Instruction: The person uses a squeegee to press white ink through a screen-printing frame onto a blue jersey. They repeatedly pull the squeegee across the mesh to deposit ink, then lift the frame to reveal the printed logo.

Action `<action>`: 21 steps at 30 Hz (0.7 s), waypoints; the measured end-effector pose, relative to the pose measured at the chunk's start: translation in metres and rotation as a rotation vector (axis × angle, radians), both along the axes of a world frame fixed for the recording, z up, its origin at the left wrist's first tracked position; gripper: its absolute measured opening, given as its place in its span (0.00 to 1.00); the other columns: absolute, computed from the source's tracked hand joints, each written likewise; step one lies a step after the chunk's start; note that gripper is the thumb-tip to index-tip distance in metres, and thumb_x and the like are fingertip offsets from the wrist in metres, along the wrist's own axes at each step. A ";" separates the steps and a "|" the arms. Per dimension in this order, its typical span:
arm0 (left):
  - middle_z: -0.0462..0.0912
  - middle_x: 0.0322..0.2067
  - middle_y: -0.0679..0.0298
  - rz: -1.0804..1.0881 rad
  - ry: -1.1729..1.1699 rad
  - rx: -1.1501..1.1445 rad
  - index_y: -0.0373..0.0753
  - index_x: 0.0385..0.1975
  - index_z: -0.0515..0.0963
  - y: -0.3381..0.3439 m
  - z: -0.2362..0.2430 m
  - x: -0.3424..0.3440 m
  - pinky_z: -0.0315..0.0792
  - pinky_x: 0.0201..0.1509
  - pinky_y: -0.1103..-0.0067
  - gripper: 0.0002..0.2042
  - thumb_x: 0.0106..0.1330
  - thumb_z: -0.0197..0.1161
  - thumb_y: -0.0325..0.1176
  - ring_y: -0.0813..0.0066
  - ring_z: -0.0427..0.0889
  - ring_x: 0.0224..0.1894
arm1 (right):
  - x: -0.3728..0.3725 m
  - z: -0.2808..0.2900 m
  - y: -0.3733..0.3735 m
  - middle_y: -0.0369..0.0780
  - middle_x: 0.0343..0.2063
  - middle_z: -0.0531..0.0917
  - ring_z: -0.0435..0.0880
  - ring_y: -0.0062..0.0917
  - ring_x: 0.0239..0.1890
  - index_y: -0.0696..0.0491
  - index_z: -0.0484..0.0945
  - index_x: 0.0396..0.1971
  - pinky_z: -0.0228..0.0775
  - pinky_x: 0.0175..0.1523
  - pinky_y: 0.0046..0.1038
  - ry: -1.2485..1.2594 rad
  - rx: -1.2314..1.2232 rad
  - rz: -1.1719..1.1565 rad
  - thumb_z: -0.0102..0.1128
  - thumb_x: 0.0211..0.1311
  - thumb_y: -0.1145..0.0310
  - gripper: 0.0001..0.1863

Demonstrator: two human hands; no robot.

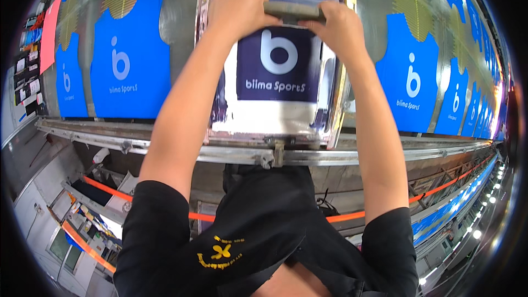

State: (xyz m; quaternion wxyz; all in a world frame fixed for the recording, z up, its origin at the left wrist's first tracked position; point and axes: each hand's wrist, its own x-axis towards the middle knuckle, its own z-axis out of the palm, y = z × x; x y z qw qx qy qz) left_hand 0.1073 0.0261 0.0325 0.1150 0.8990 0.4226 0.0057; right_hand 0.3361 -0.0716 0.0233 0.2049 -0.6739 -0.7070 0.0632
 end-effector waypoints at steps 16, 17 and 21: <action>0.88 0.24 0.56 -0.024 0.152 -0.478 0.40 0.26 0.89 -0.150 0.016 -0.069 0.81 0.38 0.63 0.34 0.42 0.78 0.71 0.54 0.89 0.31 | -0.068 0.016 -0.162 0.48 0.26 0.86 0.87 0.48 0.32 0.59 0.82 0.27 0.78 0.42 0.47 0.159 -0.485 0.044 0.82 0.48 0.45 0.30; 0.89 0.24 0.56 -0.021 0.204 -0.500 0.40 0.27 0.90 -0.148 0.017 -0.067 0.81 0.38 0.63 0.33 0.42 0.79 0.70 0.54 0.90 0.32 | -0.067 0.018 -0.158 0.49 0.27 0.86 0.88 0.49 0.34 0.59 0.82 0.28 0.78 0.43 0.47 0.174 -0.548 0.057 0.82 0.49 0.44 0.30; 0.90 0.28 0.54 -0.091 0.319 -0.680 0.41 0.31 0.91 -0.130 0.029 -0.051 0.82 0.41 0.63 0.33 0.40 0.80 0.68 0.54 0.90 0.34 | -0.052 0.028 -0.144 0.51 0.34 0.89 0.90 0.44 0.41 0.60 0.86 0.37 0.79 0.49 0.42 0.312 -0.773 0.057 0.78 0.56 0.43 0.31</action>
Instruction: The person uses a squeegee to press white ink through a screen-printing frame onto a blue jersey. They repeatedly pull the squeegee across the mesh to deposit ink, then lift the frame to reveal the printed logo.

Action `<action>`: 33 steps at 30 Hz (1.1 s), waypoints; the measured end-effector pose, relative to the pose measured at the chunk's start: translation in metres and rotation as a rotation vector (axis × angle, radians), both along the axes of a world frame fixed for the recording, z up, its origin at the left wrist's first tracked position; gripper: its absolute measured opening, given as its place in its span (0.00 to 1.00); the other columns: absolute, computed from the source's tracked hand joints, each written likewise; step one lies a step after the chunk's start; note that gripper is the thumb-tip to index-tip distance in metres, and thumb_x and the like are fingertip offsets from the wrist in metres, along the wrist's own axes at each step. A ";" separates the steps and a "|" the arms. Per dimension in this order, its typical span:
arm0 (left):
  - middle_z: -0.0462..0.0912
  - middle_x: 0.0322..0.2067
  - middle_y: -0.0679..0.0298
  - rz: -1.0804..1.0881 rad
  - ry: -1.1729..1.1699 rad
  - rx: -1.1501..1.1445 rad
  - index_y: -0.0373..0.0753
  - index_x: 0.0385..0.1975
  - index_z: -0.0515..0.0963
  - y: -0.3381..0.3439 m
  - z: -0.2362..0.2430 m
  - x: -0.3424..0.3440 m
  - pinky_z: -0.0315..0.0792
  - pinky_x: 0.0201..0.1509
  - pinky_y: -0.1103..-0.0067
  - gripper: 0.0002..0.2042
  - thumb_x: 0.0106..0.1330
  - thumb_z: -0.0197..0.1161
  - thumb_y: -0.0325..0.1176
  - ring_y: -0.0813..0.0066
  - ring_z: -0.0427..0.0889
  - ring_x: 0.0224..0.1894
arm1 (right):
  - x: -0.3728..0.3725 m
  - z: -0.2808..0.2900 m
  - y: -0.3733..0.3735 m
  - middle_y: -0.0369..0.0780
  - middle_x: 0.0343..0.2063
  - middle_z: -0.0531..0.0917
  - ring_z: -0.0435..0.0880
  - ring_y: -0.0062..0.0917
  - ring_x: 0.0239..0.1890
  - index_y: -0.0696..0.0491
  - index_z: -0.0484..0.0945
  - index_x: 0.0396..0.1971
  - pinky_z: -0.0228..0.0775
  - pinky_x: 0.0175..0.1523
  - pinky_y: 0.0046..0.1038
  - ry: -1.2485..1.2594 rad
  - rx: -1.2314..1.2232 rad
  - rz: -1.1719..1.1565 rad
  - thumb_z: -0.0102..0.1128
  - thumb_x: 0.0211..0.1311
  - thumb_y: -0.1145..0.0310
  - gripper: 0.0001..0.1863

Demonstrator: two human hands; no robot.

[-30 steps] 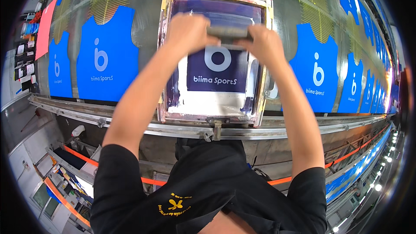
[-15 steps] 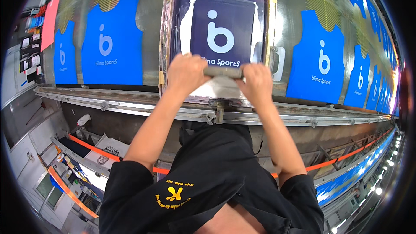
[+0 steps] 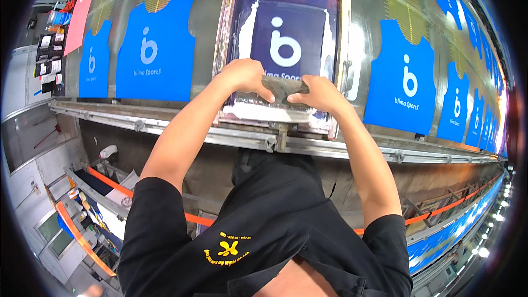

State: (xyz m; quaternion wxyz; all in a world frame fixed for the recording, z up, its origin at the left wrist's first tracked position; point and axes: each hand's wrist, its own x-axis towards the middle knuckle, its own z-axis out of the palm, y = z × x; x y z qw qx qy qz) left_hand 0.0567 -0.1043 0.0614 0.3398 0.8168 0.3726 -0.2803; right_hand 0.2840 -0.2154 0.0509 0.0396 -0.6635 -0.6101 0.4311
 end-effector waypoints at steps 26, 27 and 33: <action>0.89 0.41 0.70 0.052 -0.687 0.642 0.49 0.44 0.88 -0.013 -0.031 -0.023 0.73 0.50 0.65 0.19 0.49 0.77 0.32 0.65 0.85 0.46 | 0.090 -0.005 -0.002 0.27 0.22 0.71 0.62 0.10 0.17 0.55 0.80 0.54 0.52 0.22 0.20 0.573 0.143 -1.180 0.70 0.72 0.57 0.20; 0.88 0.40 0.71 0.039 -0.725 0.706 0.48 0.46 0.86 -0.048 -0.031 -0.036 0.72 0.50 0.66 0.22 0.46 0.78 0.30 0.66 0.85 0.46 | 0.091 -0.005 -0.004 0.28 0.21 0.70 0.63 0.11 0.17 0.56 0.80 0.56 0.52 0.22 0.19 0.616 0.157 -1.128 0.71 0.72 0.57 0.22; 0.83 0.51 0.70 0.054 -0.813 0.755 0.46 0.54 0.82 -0.154 -0.031 -0.070 0.72 0.57 0.66 0.32 0.42 0.79 0.35 0.66 0.80 0.49 | 0.087 0.002 -0.014 0.29 0.29 0.81 0.71 0.12 0.24 0.57 0.82 0.57 0.60 0.26 0.20 0.349 0.497 -1.137 0.69 0.73 0.58 0.22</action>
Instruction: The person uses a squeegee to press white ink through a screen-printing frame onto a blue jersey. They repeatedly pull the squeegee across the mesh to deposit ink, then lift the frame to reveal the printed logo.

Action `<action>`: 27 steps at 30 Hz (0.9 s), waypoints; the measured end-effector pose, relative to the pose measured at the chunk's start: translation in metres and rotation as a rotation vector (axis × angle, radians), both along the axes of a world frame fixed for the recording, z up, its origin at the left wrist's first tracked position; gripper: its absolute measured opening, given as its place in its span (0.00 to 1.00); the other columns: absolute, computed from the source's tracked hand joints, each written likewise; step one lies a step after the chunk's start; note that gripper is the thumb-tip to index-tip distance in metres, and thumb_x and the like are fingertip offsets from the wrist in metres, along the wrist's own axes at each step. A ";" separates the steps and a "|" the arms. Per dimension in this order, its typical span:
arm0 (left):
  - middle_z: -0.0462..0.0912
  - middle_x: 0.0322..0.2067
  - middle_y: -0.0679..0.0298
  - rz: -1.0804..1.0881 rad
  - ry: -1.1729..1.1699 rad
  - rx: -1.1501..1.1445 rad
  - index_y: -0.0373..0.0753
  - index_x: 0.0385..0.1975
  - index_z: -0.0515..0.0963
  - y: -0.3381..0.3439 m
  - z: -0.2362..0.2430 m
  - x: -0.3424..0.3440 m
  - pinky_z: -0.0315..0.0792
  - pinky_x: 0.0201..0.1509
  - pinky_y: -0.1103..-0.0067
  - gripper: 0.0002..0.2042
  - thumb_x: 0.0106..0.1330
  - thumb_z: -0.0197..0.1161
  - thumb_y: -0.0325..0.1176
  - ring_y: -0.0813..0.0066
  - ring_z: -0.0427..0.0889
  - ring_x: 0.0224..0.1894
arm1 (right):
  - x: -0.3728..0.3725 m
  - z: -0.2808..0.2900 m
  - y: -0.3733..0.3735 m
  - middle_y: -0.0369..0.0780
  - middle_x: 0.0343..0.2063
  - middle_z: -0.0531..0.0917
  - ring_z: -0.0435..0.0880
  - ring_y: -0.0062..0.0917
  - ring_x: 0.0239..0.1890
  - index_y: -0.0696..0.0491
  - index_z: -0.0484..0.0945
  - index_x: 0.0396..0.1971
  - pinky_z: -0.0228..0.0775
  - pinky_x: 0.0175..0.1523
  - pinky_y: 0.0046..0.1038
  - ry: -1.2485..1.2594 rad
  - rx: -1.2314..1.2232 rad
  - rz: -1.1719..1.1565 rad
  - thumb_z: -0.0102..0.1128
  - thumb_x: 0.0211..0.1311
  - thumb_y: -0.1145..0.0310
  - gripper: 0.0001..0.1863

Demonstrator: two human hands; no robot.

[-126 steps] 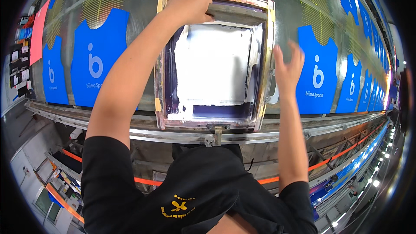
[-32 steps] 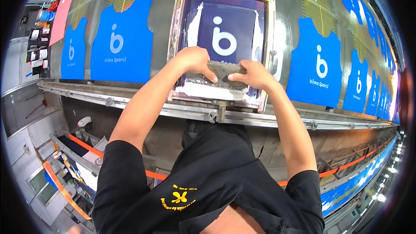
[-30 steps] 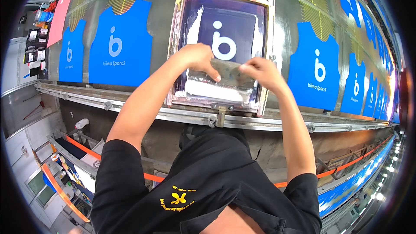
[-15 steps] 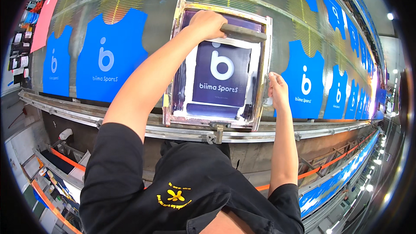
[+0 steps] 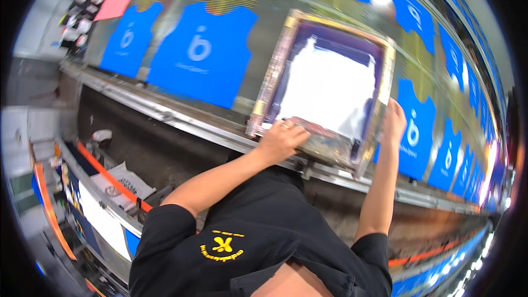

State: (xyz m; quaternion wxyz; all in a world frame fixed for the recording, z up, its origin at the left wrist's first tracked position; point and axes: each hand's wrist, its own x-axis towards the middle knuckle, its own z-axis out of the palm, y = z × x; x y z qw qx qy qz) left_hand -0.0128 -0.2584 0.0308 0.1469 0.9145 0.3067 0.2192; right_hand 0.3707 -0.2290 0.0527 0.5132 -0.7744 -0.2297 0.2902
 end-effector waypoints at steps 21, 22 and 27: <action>0.91 0.45 0.63 -0.008 0.238 -0.226 0.42 0.48 0.87 0.070 0.057 0.023 0.70 0.60 0.62 0.26 0.42 0.76 0.24 0.61 0.86 0.49 | -0.040 -0.079 0.020 0.32 0.21 0.78 0.72 0.16 0.23 0.52 0.84 0.50 0.64 0.28 0.27 0.057 -0.036 -0.045 0.68 0.71 0.61 0.14; 0.91 0.44 0.63 -0.015 0.256 -0.254 0.42 0.48 0.87 0.076 0.059 0.019 0.70 0.60 0.62 0.26 0.42 0.76 0.24 0.60 0.86 0.48 | -0.041 -0.079 0.020 0.30 0.21 0.77 0.70 0.14 0.23 0.53 0.84 0.50 0.62 0.28 0.26 0.001 -0.021 -0.010 0.68 0.72 0.61 0.14; 0.91 0.40 0.63 -0.088 0.244 -0.214 0.45 0.49 0.87 0.127 0.059 0.004 0.68 0.56 0.65 0.19 0.54 0.72 0.31 0.62 0.86 0.44 | -0.056 -0.069 0.020 0.38 0.30 0.85 0.80 0.23 0.29 0.51 0.83 0.53 0.73 0.36 0.32 -0.195 -0.133 0.074 0.69 0.69 0.56 0.19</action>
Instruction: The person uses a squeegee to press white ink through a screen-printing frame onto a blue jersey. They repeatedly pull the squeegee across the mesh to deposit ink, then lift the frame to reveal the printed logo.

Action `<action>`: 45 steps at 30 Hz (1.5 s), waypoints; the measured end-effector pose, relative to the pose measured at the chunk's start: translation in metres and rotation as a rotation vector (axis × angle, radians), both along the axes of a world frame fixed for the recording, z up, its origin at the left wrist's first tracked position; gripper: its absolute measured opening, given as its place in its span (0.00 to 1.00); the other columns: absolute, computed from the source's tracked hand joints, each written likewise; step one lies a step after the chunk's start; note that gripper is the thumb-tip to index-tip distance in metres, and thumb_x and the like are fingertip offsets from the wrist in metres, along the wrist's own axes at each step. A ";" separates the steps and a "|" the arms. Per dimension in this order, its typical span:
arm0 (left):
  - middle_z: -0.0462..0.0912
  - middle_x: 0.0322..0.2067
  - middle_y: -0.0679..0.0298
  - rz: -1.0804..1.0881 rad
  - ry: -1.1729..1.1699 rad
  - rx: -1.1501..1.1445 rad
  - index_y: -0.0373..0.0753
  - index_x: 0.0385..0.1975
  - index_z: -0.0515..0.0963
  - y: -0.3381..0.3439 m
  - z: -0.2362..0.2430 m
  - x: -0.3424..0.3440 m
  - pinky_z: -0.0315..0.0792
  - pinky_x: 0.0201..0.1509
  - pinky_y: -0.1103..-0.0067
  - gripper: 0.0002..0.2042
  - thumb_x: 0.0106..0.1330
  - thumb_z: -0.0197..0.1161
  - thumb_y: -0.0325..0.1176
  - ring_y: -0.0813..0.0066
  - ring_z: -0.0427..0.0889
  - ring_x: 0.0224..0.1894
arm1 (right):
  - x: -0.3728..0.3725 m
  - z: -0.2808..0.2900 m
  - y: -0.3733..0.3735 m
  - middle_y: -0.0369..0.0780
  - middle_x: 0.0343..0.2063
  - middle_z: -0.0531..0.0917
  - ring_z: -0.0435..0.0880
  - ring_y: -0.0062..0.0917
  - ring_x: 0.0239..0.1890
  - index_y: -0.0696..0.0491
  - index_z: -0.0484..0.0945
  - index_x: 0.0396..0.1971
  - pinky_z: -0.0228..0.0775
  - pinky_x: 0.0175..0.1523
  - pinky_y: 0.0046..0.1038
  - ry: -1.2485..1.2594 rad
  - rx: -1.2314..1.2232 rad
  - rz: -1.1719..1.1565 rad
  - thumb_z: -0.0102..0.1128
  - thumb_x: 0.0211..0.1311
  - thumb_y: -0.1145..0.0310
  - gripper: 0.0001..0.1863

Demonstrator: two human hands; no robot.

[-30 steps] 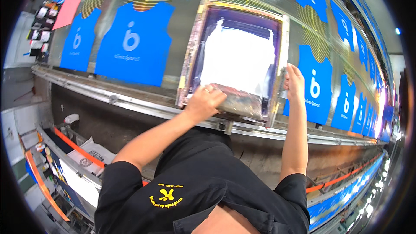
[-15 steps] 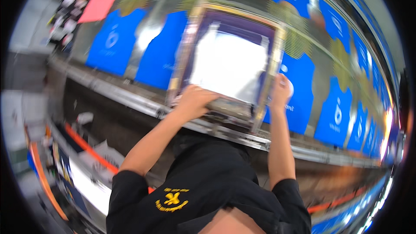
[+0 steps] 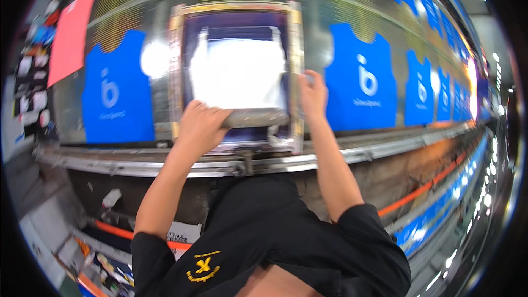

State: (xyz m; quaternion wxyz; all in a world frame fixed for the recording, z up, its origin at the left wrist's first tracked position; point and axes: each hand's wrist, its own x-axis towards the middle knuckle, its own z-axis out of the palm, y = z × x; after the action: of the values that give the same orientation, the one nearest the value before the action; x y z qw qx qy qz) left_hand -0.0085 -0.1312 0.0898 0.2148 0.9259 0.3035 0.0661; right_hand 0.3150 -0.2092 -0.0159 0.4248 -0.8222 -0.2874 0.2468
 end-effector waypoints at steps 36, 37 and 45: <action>0.86 0.28 0.62 0.123 0.101 0.070 0.45 0.29 0.84 -0.013 -0.029 0.006 0.76 0.43 0.65 0.07 0.52 0.75 0.35 0.61 0.88 0.34 | -0.092 0.076 -0.034 0.38 0.35 0.83 0.82 0.38 0.40 0.49 0.82 0.37 0.72 0.47 0.41 -0.658 -0.027 0.800 0.80 0.39 0.71 0.21; 0.88 0.34 0.64 0.134 0.149 0.076 0.45 0.35 0.84 -0.032 -0.031 0.001 0.76 0.45 0.66 0.12 0.50 0.75 0.32 0.63 0.88 0.38 | -0.098 0.073 -0.055 0.37 0.37 0.82 0.80 0.37 0.42 0.51 0.81 0.39 0.70 0.50 0.40 -0.675 -0.018 0.783 0.79 0.37 0.72 0.24; 0.84 0.54 0.58 0.147 0.088 -0.009 0.38 0.55 0.80 -0.128 -0.003 -0.025 0.73 0.59 0.64 0.30 0.44 0.74 0.27 0.57 0.82 0.55 | -0.114 0.104 -0.127 0.38 0.40 0.79 0.79 0.36 0.47 0.51 0.81 0.42 0.66 0.53 0.40 -0.542 -0.140 0.972 0.80 0.35 0.72 0.27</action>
State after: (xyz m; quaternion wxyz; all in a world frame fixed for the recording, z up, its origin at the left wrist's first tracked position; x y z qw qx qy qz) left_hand -0.0334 -0.2588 0.0869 0.1998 0.9021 0.3803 0.0397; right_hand 0.2013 -0.3359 0.0878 0.1176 -0.6553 -0.7153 0.2123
